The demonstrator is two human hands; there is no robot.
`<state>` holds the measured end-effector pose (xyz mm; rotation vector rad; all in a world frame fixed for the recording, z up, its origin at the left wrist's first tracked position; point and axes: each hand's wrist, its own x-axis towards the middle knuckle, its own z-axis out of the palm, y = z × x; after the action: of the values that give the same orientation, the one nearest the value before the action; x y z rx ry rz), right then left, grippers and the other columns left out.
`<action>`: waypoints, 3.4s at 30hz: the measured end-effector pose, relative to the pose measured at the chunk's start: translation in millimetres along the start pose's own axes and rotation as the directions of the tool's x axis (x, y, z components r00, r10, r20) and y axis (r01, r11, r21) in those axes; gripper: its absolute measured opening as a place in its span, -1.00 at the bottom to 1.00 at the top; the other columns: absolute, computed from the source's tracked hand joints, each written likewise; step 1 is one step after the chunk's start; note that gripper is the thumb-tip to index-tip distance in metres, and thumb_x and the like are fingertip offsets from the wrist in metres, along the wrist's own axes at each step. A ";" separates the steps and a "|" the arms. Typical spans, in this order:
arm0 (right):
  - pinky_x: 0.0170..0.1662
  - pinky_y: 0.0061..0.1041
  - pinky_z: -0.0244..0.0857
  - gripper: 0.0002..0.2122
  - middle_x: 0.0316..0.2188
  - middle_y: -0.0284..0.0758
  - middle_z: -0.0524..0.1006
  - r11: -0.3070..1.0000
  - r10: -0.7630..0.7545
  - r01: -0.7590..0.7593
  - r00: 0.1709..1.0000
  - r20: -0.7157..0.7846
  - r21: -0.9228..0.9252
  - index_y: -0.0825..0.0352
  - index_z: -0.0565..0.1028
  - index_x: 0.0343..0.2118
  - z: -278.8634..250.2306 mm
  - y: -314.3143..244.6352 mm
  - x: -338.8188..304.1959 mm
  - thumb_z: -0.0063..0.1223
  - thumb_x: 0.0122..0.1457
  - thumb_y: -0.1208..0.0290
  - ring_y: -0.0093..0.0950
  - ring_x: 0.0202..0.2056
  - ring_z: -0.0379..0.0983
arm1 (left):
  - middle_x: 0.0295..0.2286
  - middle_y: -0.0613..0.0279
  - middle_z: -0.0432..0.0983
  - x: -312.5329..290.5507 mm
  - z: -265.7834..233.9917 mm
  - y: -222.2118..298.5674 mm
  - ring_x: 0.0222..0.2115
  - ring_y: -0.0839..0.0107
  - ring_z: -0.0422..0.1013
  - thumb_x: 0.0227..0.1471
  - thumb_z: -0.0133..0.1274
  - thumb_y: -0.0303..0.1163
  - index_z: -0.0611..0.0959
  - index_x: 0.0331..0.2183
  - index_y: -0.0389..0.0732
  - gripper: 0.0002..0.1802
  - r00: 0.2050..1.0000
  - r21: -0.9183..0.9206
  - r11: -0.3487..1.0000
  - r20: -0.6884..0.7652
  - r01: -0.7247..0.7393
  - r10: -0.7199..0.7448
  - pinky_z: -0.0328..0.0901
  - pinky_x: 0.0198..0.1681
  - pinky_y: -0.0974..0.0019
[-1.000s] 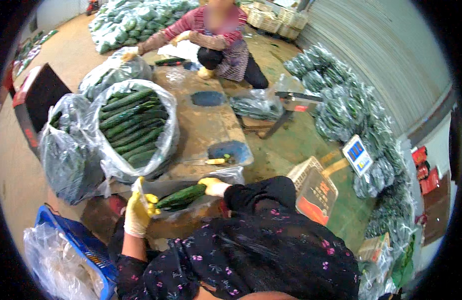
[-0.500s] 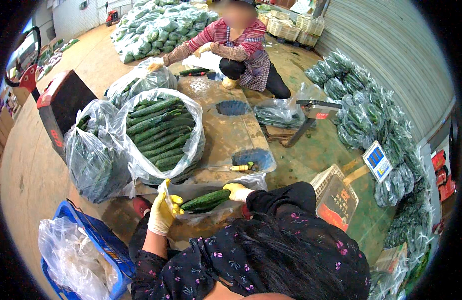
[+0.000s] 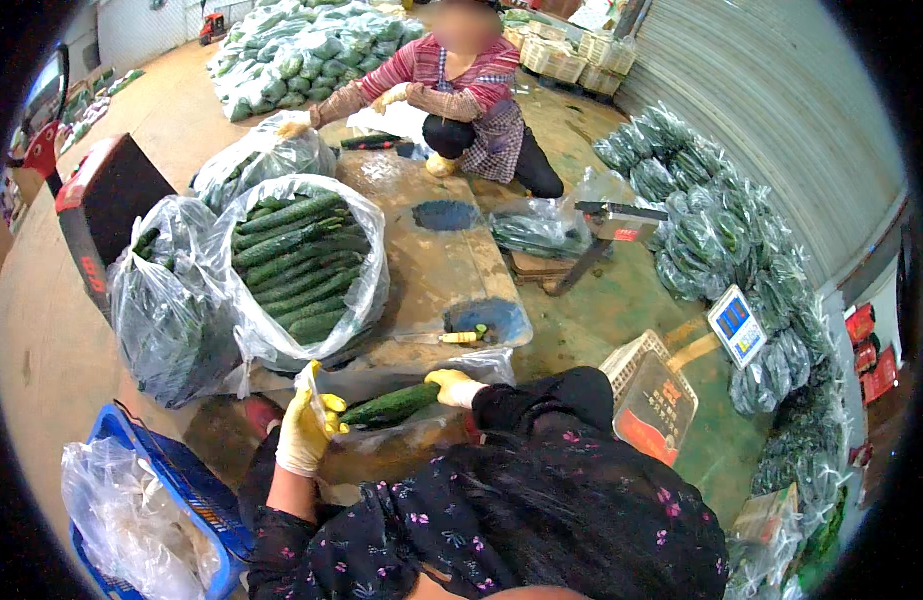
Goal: The person sorts and packs cucumbers into plastic bags, weighing them on a scale and sealing the bags by hand.
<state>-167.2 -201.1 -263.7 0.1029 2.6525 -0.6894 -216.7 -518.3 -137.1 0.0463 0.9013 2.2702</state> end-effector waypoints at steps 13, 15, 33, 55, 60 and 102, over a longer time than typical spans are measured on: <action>-0.01 -0.12 0.19 -0.66 -0.09 -0.32 0.44 0.995 0.093 -0.091 0.995 0.026 -0.041 0.02 0.47 -0.17 17.9 -0.3 11.0 -0.02 -0.06 0.47 -0.27 -0.01 0.32 | -0.50 0.11 0.47 -3.1 -1.1 0.6 -0.63 0.41 0.37 0.07 -0.11 -0.01 0.11 0.16 0.07 -0.34 1.000 0.004 1.000 0.012 0.014 -0.014 0.36 -0.55 0.24; -0.05 -0.15 0.21 -0.69 -0.12 -0.29 0.45 0.997 0.043 -0.041 0.998 0.041 -0.062 0.05 0.47 -0.18 14.3 -13.1 9.2 -0.05 -0.04 0.46 -0.24 -0.04 0.34 | -0.49 0.11 0.47 -9.1 -1.6 4.0 -0.60 0.40 0.38 0.08 -0.12 -0.02 0.10 0.16 0.07 -0.34 0.999 -0.009 1.000 -0.036 -0.001 0.001 0.37 -0.54 0.24; -0.03 -0.07 0.19 -0.59 -0.07 -0.33 0.44 0.985 0.127 -0.118 0.989 0.070 -0.123 0.01 0.45 -0.08 20.4 -5.7 4.7 -0.06 -0.07 0.49 -0.25 -0.01 0.32 | -0.46 0.10 0.47 -4.0 1.9 -0.3 -0.60 0.42 0.38 0.02 -0.06 -0.02 0.12 0.15 0.08 -0.30 0.999 -0.020 0.999 -0.031 0.026 -0.027 0.37 -0.53 0.24; -0.01 -0.36 0.23 -0.62 -0.17 -0.21 0.48 1.000 -0.010 0.008 0.989 -0.148 -0.014 0.18 0.47 -0.16 0.2 -11.6 2.7 0.05 -0.15 0.43 -0.19 -0.08 0.35 | -0.48 0.16 0.50 -3.6 9.3 1.1 -0.65 0.45 0.38 0.05 -0.14 -0.03 0.15 0.15 0.00 -0.34 0.998 -0.005 0.999 -0.039 -0.040 0.040 0.39 -0.55 0.29; -0.07 -0.34 0.25 -0.59 -0.23 -0.14 0.49 0.956 0.289 -0.277 0.943 -0.163 0.096 0.26 0.47 -0.17 -21.6 32.2 -2.1 0.07 -0.20 0.40 -0.20 -0.16 0.40 | -0.51 0.26 0.49 -2.4 16.0 0.9 -0.70 0.55 0.31 0.04 -0.15 0.03 0.18 0.14 0.02 -0.34 0.993 0.023 1.000 -0.112 -0.018 0.021 0.33 -0.59 0.38; -0.09 -0.38 0.25 -0.56 -0.23 -0.28 0.54 0.928 0.368 -0.326 0.880 0.302 -0.180 0.17 0.55 -0.25 -112.4 -13.5 -107.7 -0.07 -0.03 -0.07 -0.31 -0.18 0.44 | -0.59 0.20 0.48 38.1 24.1 -20.6 -0.74 0.44 0.31 0.05 -0.10 -0.03 0.40 -0.04 -0.09 -0.50 0.986 0.047 0.986 0.047 0.158 -0.160 0.34 -0.58 0.30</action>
<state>-110.8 -155.7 -125.3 0.3848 2.2612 -0.3802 -227.4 -469.9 -139.4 0.0488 0.8948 2.0933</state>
